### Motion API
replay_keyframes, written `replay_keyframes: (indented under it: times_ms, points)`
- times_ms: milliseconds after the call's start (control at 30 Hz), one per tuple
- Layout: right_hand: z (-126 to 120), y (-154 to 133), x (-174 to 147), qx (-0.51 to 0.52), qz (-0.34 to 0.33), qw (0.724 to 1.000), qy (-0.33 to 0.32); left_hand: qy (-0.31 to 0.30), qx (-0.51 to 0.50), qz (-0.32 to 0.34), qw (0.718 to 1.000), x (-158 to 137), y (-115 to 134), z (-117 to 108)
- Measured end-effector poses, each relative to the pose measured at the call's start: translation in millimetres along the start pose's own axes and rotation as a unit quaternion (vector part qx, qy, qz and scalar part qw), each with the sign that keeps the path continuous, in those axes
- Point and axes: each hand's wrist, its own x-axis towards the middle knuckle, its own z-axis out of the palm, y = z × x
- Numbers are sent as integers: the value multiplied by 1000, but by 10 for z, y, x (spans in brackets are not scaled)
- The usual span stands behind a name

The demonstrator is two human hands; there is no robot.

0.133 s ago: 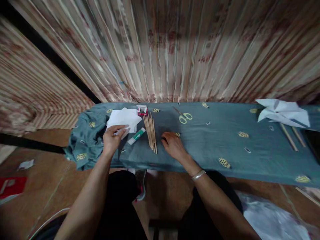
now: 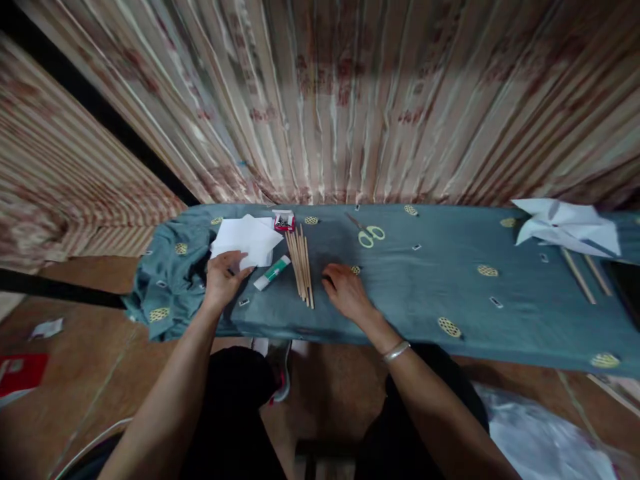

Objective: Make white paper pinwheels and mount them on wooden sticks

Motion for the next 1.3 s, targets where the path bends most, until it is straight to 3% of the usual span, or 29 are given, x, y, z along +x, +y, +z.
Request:
replay_keyframes:
  times_ms: [367, 600, 933, 1300]
  points:
    - [-67, -58, -63, -32, -31, 999, -27, -26, 29, 17, 999, 8, -97, -63]
    - [-118, -192, -103, -115, -50, 991, -49, -27, 3, -40, 999, 61, -172, -140]
    - [-83, -172, -142, -139, -67, 987, -41, 25, -62, -172, 983, 83, -13, -128]
    - [-83, -178, -148, -145, -68, 986, -45, 46, -121, -193, 973, 68, 14, -115]
